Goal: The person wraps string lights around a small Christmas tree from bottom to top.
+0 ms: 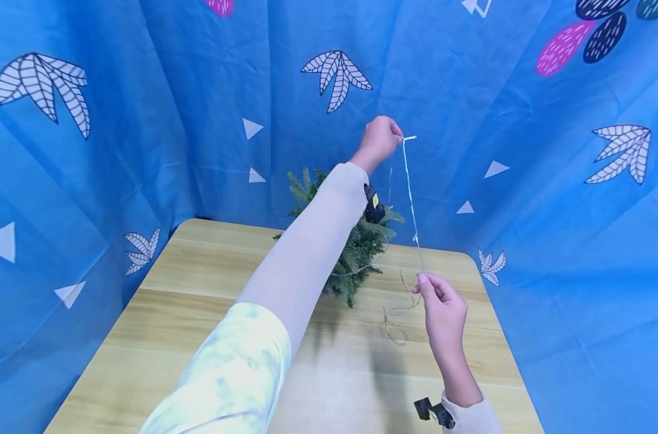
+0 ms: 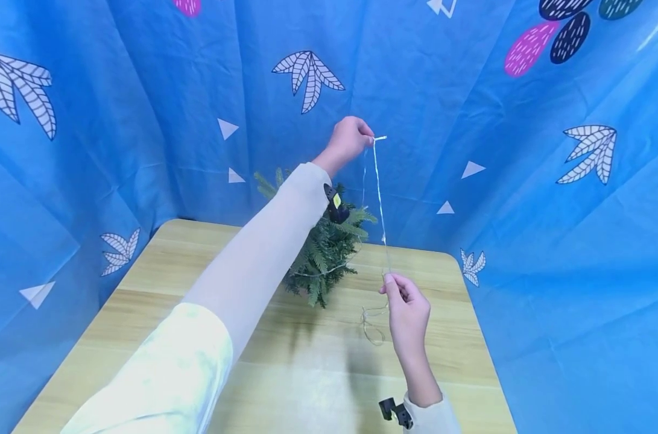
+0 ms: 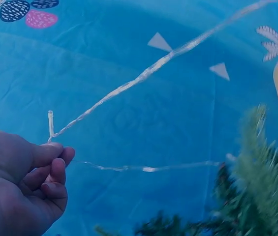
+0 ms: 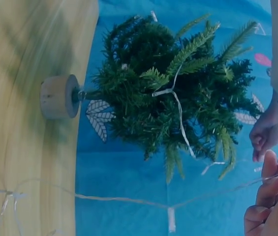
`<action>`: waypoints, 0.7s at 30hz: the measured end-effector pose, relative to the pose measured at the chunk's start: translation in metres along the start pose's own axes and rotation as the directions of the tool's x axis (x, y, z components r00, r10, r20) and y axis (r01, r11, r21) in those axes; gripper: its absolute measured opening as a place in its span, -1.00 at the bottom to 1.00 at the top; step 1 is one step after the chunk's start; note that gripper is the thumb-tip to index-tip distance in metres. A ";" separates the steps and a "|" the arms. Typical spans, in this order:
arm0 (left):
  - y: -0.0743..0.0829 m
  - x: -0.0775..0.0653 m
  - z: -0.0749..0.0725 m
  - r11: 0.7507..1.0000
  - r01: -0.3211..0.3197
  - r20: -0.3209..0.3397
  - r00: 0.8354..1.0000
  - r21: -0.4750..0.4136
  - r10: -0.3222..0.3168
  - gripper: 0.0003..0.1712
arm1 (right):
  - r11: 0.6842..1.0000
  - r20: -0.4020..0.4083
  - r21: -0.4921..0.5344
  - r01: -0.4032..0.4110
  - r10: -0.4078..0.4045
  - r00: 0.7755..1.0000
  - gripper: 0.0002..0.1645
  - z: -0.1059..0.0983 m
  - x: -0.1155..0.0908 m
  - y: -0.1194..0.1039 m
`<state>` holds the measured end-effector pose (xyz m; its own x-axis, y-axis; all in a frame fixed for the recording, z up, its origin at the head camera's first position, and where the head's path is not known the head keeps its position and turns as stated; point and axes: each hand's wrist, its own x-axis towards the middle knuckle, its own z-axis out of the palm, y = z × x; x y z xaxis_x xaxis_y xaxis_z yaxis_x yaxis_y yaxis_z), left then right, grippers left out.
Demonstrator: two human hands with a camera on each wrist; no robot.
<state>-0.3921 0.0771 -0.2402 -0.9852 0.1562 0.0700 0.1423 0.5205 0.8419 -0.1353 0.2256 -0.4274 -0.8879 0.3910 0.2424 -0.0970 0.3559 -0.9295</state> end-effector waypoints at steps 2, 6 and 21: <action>0.002 0.001 -0.007 1.000 0.007 -0.003 1.000 0.028 -0.007 -0.81 | 1.000 0.013 0.009 0.000 0.000 1.000 -0.62 0.001 -0.002 -0.002; 0.004 0.003 -0.019 0.997 0.013 -0.008 1.000 0.078 -0.012 -0.79 | 1.000 0.037 0.017 -0.018 0.018 0.999 -0.63 0.002 -0.006 -0.004; -0.010 0.009 -0.050 0.930 -0.029 0.133 0.991 0.365 -0.022 -0.74 | 0.999 0.026 0.008 0.051 -0.051 0.998 -0.63 0.007 0.005 -0.024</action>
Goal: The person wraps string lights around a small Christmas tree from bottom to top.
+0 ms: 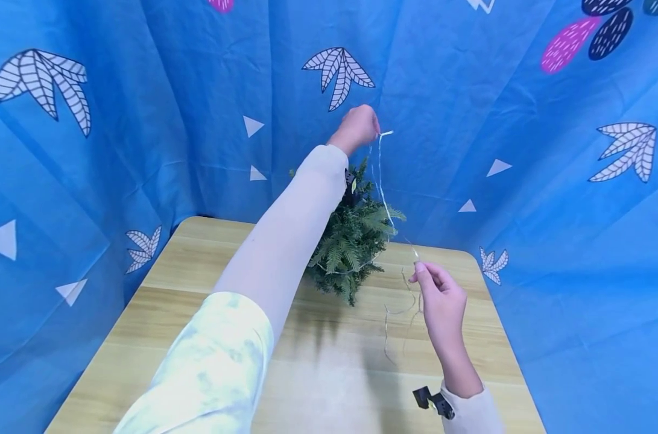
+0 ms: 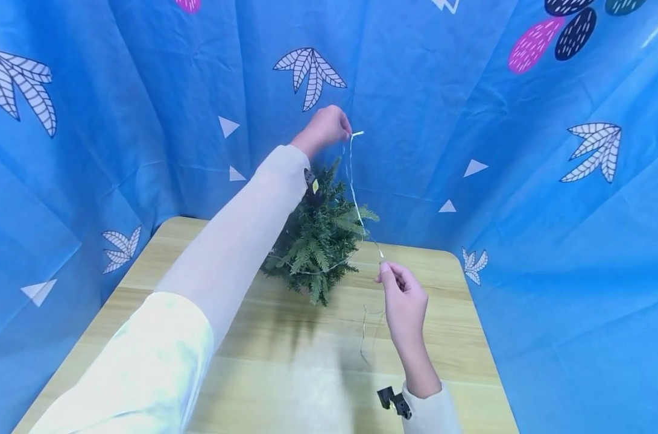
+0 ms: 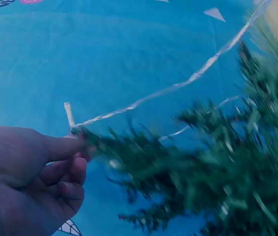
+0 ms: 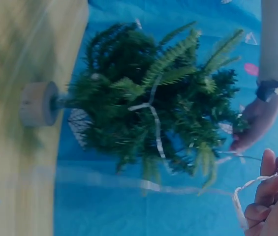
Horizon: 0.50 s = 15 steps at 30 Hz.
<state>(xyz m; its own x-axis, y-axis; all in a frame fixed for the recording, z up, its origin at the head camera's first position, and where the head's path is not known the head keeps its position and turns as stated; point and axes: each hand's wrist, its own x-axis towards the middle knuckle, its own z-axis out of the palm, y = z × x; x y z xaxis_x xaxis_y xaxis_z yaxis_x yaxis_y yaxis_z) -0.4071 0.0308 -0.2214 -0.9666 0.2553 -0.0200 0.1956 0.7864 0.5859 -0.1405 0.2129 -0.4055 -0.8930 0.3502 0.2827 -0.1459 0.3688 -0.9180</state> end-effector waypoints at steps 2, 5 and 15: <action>-0.005 0.000 0.001 0.998 0.016 0.030 0.999 0.054 -0.017 -0.71 | 1.000 -0.002 0.013 0.018 -0.017 1.000 -0.63 0.002 0.005 -0.005; -0.010 0.000 0.002 0.989 0.027 0.062 0.997 0.149 -0.037 -0.61 | 0.999 0.003 0.023 0.038 -0.038 0.999 -0.62 0.004 0.009 -0.012; 0.007 -0.025 -0.001 0.963 -0.158 0.152 0.980 0.219 0.126 -0.75 | 0.996 0.030 0.057 0.068 -0.070 0.997 -0.65 0.008 0.008 -0.017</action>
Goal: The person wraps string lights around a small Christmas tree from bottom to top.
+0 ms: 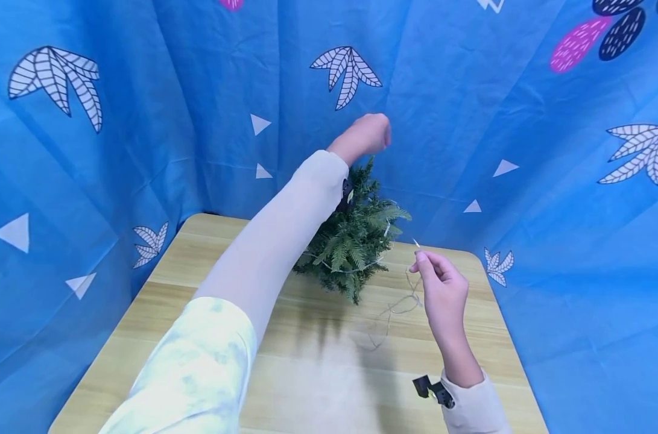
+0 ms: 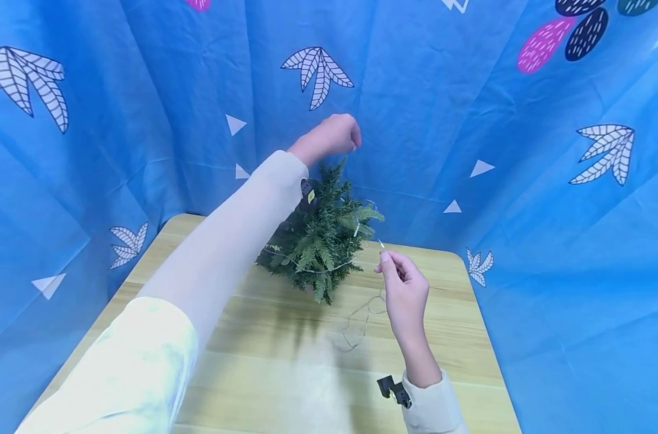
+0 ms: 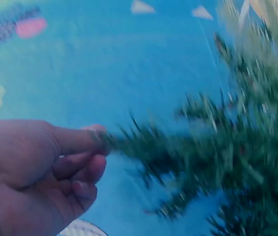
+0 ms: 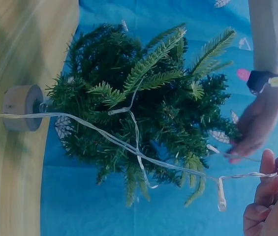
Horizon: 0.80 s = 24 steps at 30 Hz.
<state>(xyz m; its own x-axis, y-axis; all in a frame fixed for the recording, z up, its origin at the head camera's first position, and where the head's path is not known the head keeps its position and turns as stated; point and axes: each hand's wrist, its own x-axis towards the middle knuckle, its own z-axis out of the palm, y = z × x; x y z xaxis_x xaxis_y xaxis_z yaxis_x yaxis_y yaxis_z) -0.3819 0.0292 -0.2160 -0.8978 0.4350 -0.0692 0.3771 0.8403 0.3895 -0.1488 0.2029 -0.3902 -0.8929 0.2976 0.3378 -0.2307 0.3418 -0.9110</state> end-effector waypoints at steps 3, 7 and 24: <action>0.014 -0.012 0.007 0.990 -0.124 0.010 0.992 -0.062 0.125 -0.64 | 1.000 -0.007 -0.002 0.009 -0.009 1.000 -0.63 -0.001 0.001 0.002; 0.028 -0.035 0.026 0.958 -0.240 0.058 0.966 -0.158 0.252 -0.69 | 1.000 -0.010 -0.007 0.012 -0.012 1.000 -0.62 -0.004 0.002 0.000; 0.028 -0.079 0.091 0.909 -0.405 0.074 0.914 0.093 0.400 -0.62 | 0.998 -0.055 0.013 0.064 -0.063 0.996 -0.68 -0.008 0.004 -0.011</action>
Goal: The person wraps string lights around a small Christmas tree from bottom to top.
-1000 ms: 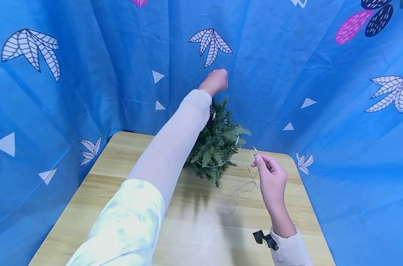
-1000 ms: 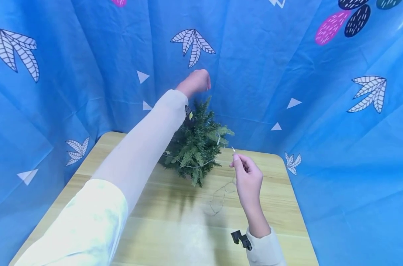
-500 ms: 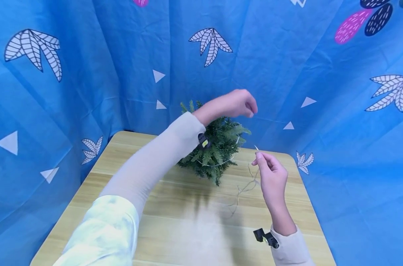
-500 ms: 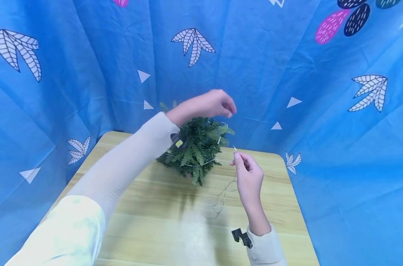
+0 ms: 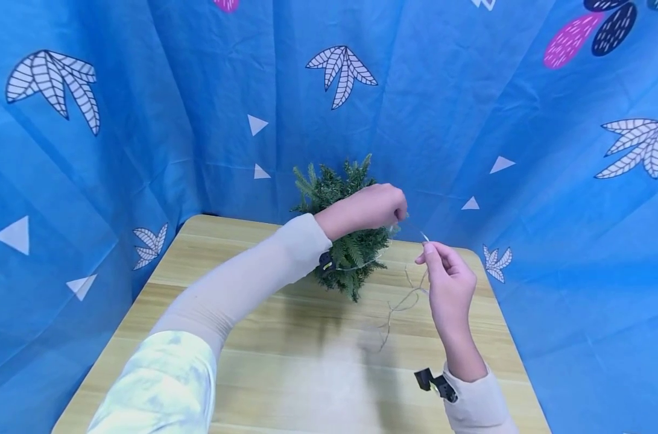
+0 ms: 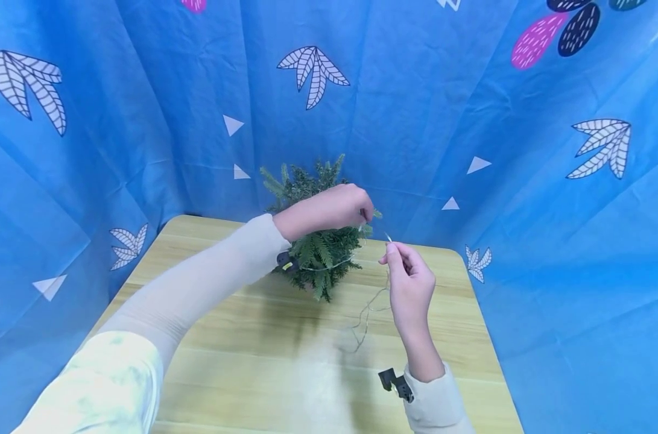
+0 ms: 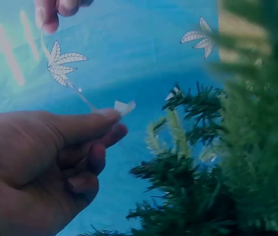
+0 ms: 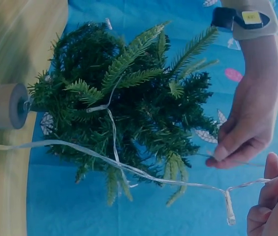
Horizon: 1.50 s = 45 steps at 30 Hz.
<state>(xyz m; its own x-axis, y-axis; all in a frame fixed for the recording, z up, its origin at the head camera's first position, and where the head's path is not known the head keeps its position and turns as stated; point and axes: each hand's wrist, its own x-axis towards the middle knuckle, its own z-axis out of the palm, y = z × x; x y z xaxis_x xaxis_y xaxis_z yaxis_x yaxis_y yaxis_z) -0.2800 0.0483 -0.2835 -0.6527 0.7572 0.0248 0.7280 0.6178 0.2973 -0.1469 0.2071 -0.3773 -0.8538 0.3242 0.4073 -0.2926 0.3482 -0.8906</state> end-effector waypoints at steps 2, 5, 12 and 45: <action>-0.001 0.004 -0.003 0.999 0.011 -0.044 0.999 0.053 -0.009 -0.60 | 1.000 0.002 0.015 0.003 -0.003 1.000 -0.69 0.000 0.000 0.000; -0.001 0.009 -0.011 0.991 0.028 -0.117 0.993 0.132 -0.012 -0.60 | 0.999 0.012 0.033 0.011 -0.011 1.000 -0.69 0.001 0.000 -0.001; -0.007 0.017 -0.027 0.948 0.035 -0.196 0.980 0.316 0.029 -0.63 | 0.999 0.021 0.032 -0.002 0.001 1.000 -0.68 0.003 0.001 -0.003; -0.096 0.040 -0.089 0.919 0.323 -0.323 0.915 0.227 -0.242 -0.77 | 0.997 0.100 0.031 -0.070 0.066 0.993 -0.75 0.025 -0.017 -0.009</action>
<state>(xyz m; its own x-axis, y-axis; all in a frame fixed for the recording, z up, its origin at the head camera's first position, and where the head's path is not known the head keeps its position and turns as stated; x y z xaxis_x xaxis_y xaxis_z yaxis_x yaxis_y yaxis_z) -0.3944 0.0008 -0.2264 -0.8409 0.4749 0.2594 0.5059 0.8602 0.0650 -0.1406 0.1766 -0.3809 -0.9103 0.2566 0.3248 -0.2453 0.2977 -0.9226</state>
